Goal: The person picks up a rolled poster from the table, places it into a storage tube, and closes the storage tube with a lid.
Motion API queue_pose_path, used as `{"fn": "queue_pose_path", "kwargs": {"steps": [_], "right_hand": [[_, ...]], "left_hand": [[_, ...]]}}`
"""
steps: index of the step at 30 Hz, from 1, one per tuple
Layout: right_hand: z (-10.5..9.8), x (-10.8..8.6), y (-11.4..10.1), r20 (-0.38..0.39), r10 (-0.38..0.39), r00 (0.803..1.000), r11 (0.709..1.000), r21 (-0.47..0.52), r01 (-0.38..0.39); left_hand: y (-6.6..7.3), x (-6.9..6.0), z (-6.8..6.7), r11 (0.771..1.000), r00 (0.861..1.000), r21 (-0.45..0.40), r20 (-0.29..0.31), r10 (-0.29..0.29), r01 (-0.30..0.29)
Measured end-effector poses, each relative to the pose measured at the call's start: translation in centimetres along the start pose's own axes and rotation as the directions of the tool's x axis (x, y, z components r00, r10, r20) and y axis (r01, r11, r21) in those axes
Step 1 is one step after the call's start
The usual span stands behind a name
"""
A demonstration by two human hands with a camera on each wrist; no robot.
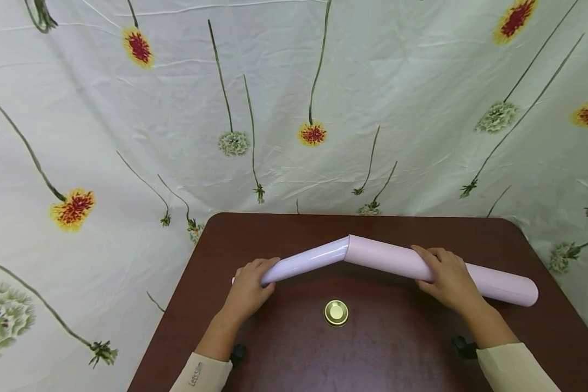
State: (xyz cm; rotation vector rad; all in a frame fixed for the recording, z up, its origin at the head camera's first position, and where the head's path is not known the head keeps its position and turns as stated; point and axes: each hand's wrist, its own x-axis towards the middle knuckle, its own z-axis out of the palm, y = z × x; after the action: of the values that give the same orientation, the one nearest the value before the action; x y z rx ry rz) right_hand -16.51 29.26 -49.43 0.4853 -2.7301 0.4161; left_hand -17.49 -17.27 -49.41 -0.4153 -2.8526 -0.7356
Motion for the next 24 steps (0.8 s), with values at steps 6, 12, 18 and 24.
{"fn": "queue_pose_path", "kwargs": {"steps": [6, 12, 18, 24], "right_hand": [[0.20, -0.05, -0.11, -0.001, 0.008, 1.000, 1.000, 0.001, -0.008], [0.44, -0.14, -0.22, -0.005, 0.011, 1.000, 1.000, 0.005, -0.011], [0.72, -0.14, -0.07, -0.014, -0.005, 1.000, 1.000, 0.003, 0.005], [0.55, 0.01, 0.07, -0.026, -0.011, 1.000, 1.000, 0.000, 0.011]], "left_hand": [[-0.13, -0.07, 0.12, 1.000, 1.000, 0.000, -0.005, 0.003, -0.003], [-0.30, -0.24, 0.31, 1.000, 1.000, 0.006, -0.023, 0.021, -0.021], [-0.24, -0.44, 0.39, 1.000, 0.999, -0.003, -0.036, 0.024, -0.024], [-0.11, -0.40, 0.51, 1.000, 0.998, -0.017, -0.058, 0.023, -0.024]]}}
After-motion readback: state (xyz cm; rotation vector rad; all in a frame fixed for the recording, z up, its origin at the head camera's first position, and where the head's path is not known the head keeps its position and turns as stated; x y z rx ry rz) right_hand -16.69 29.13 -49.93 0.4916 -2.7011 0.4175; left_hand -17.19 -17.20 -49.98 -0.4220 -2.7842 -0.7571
